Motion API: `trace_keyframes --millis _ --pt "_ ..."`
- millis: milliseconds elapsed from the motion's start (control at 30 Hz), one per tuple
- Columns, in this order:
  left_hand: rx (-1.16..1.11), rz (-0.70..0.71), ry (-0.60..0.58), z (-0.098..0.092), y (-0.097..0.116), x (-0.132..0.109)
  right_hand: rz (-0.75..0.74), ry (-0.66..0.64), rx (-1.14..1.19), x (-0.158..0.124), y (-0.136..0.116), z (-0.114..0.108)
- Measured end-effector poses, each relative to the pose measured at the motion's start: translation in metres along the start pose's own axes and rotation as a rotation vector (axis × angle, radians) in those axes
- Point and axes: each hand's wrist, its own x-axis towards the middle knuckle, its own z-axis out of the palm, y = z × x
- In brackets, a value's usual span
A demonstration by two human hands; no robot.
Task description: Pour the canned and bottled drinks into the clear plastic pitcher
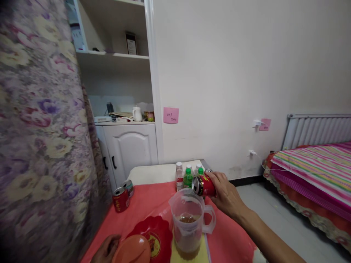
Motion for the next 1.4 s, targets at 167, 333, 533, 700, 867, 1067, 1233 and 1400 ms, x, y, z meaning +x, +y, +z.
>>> trace_keyframes --millis 167,333,533,700,867,1067,1233,1400 --pt "-0.004 0.002 0.000 0.002 -0.003 0.001 -0.024 0.008 -0.027 0.001 0.001 0.002" --pt "0.008 0.005 0.008 0.003 -0.007 0.002 -0.067 0.005 -0.056 0.002 0.004 0.004" --pt "0.016 0.010 -0.001 0.001 -0.005 0.000 -0.083 -0.001 -0.057 0.005 0.002 0.001" --pt "0.020 0.011 0.003 0.000 -0.001 -0.001 -0.098 0.007 -0.070 0.006 -0.002 -0.002" --pt "0.026 0.007 0.001 -0.001 0.000 -0.001 -0.096 -0.027 -0.094 0.009 -0.004 -0.004" --pt "0.028 0.005 -0.008 -0.001 0.001 -0.001 -0.109 -0.017 -0.132 0.012 -0.006 -0.007" --pt "0.039 -0.002 -0.004 -0.001 0.001 -0.001 -0.124 -0.019 -0.122 0.013 -0.008 -0.008" --pt "0.034 0.006 -0.004 0.001 0.000 -0.001 -0.138 -0.020 -0.117 0.016 -0.008 -0.010"
